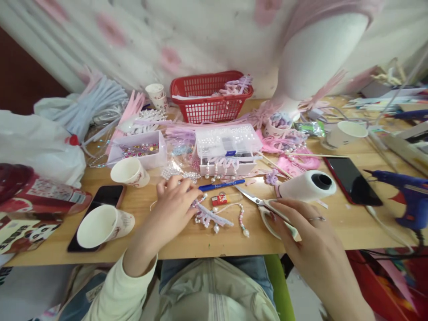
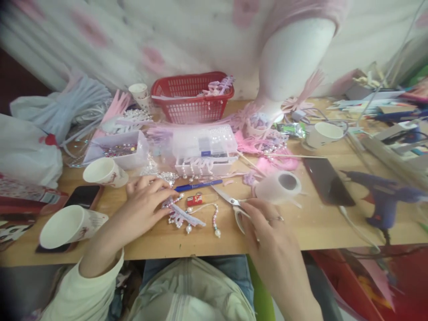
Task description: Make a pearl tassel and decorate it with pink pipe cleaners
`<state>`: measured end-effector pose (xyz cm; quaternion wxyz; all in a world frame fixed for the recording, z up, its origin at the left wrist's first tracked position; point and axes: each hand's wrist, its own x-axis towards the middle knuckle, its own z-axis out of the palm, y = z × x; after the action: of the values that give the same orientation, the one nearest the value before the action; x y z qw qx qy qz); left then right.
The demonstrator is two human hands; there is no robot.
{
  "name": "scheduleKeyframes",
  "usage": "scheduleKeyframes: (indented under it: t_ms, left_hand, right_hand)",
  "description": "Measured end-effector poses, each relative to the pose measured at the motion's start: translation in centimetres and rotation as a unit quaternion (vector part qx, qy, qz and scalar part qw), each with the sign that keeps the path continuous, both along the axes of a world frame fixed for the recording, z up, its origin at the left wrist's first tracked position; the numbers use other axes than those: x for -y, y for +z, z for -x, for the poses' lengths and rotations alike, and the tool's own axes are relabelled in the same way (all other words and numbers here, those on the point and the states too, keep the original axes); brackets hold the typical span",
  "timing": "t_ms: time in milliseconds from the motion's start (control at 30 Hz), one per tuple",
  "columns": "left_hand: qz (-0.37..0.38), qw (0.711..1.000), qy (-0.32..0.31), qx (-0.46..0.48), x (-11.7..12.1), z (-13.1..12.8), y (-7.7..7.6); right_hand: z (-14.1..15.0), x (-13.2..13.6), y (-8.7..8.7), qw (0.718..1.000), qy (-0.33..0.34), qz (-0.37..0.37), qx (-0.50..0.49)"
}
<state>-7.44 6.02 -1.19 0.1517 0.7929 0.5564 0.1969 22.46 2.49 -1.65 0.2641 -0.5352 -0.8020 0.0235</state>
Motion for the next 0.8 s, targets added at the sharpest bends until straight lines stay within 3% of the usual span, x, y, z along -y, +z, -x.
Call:
scheduleKeyframes:
  t_ms: [67, 167, 367, 500, 600, 667, 800]
  left_hand:
    - [0.020, 0.999, -0.024, -0.011, -0.2, 0.5, 0.1]
    - [0.050, 0.998, -0.039, -0.018, -0.5, 1.1, 0.2]
    - [0.078, 0.993, -0.070, 0.056, -0.6, 1.8, 0.3]
    - [0.136, 0.973, -0.030, 0.183, -0.4, 2.3, 0.9]
    - [0.220, 0.945, 0.005, 0.241, -0.3, 2.6, 1.7]
    - [0.238, 0.919, 0.038, 0.313, -0.2, 2.5, 2.0]
    - [0.229, 0.812, 0.137, 0.519, 0.4, 1.2, 2.1]
  right_hand:
    - [1.4, -0.8, 0.4, 0.998, 0.058, 0.004, -0.002]
    - [4.1, -2.9, 0.4, 0.986, 0.140, 0.039, 0.078]
    - [7.6, -5.5, 0.5, 0.961, 0.165, 0.104, 0.196]
    - [7.9, -6.1, 0.5, 0.961, 0.153, 0.097, 0.210]
    - [8.0, -7.0, -0.1, 0.966, 0.144, 0.095, 0.193]
    - [8.0, -7.6, -0.3, 0.969, 0.138, 0.091, 0.186]
    - [6.8, -7.1, 0.4, 0.982, 0.119, 0.073, 0.125]
